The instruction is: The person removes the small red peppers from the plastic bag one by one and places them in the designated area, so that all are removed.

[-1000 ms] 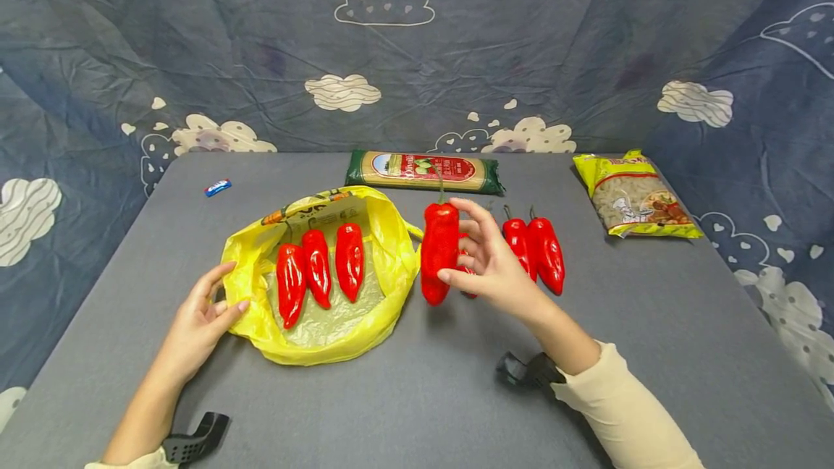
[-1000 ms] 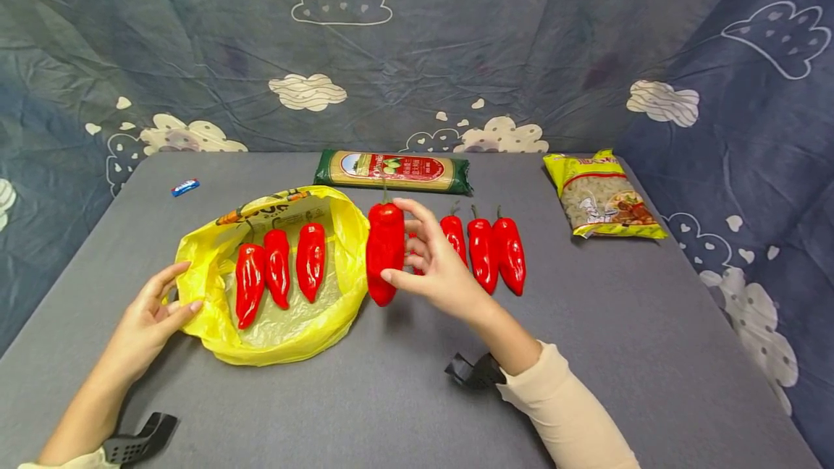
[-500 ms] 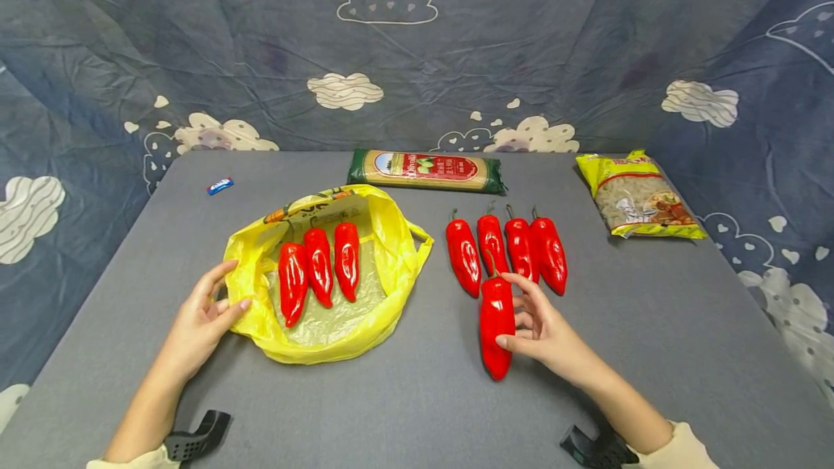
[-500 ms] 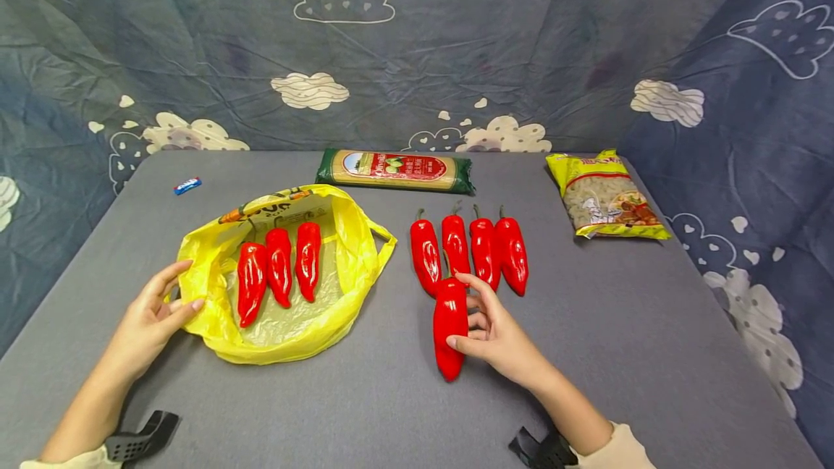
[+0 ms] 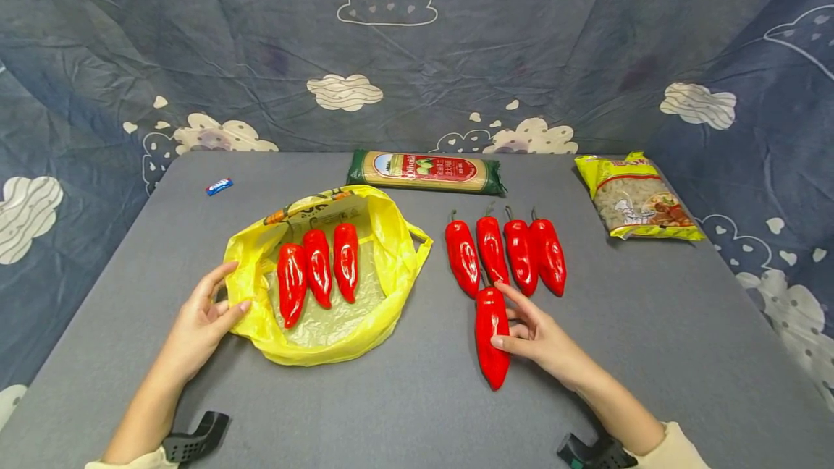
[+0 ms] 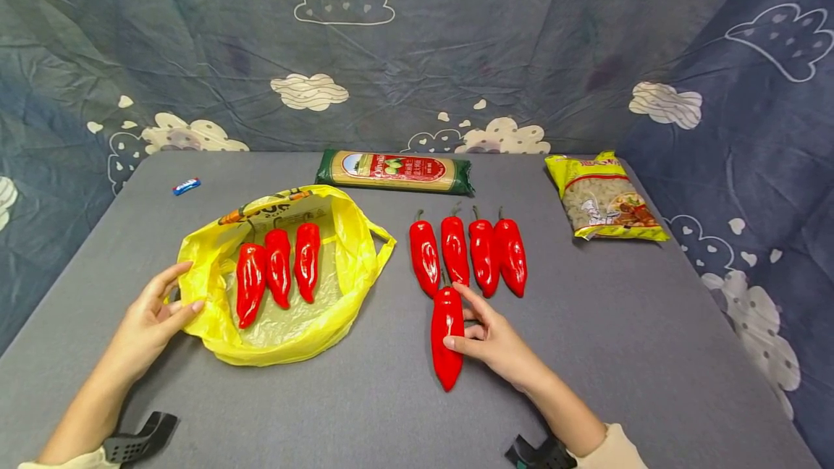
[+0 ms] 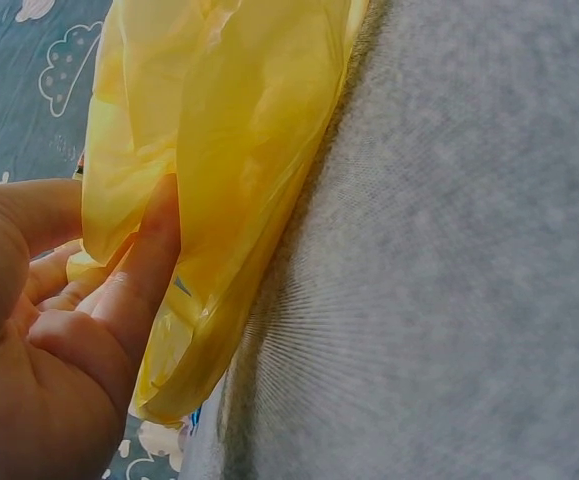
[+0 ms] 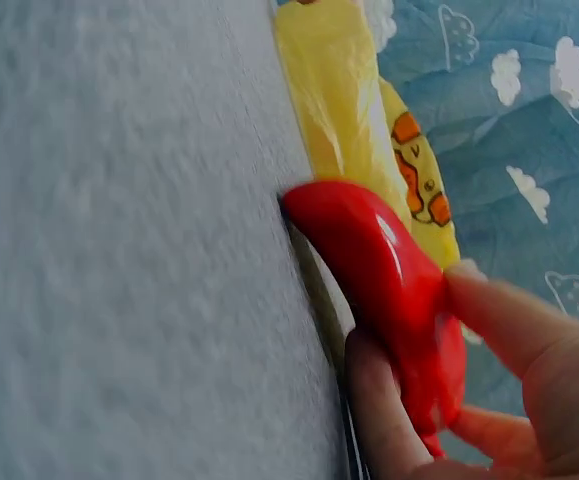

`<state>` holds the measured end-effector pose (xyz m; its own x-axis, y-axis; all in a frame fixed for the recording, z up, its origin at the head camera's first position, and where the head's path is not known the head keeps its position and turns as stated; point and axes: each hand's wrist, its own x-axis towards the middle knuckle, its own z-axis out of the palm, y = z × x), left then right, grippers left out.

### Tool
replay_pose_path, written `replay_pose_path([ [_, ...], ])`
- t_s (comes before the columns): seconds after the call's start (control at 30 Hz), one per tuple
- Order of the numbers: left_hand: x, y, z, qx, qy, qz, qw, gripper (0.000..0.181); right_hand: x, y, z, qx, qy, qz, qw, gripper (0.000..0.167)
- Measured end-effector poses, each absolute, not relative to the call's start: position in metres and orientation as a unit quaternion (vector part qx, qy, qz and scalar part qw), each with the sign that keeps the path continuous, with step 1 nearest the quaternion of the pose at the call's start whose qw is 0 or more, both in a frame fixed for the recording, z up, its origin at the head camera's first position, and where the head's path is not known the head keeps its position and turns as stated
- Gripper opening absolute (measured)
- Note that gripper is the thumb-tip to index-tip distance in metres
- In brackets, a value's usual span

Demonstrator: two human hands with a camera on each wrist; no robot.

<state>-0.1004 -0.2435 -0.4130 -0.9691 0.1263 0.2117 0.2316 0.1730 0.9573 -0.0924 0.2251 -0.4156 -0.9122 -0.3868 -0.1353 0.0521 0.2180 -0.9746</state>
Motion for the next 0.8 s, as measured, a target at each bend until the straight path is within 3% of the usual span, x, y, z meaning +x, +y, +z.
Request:
replay_pose_path([
  [0.47,-0.099,-0.243,-0.412,-0.117,-0.77,-0.626,0.042,0.058,-0.09,0.218,-0.408,-0.109,0.824,-0.549,0.086,0.063],
  [0.67,-0.099,-0.243,-0.411,-0.117,-0.768,-0.628,0.039,0.058,-0.09,0.211,-0.384,-0.15,0.839,-0.522,0.017,0.058],
  [0.8,-0.099,-0.243,-0.412,-0.115,-0.766,-0.632,0.039,0.058,-0.096,0.192,-0.358,-0.204,0.809,-0.552,-0.002,0.059],
])
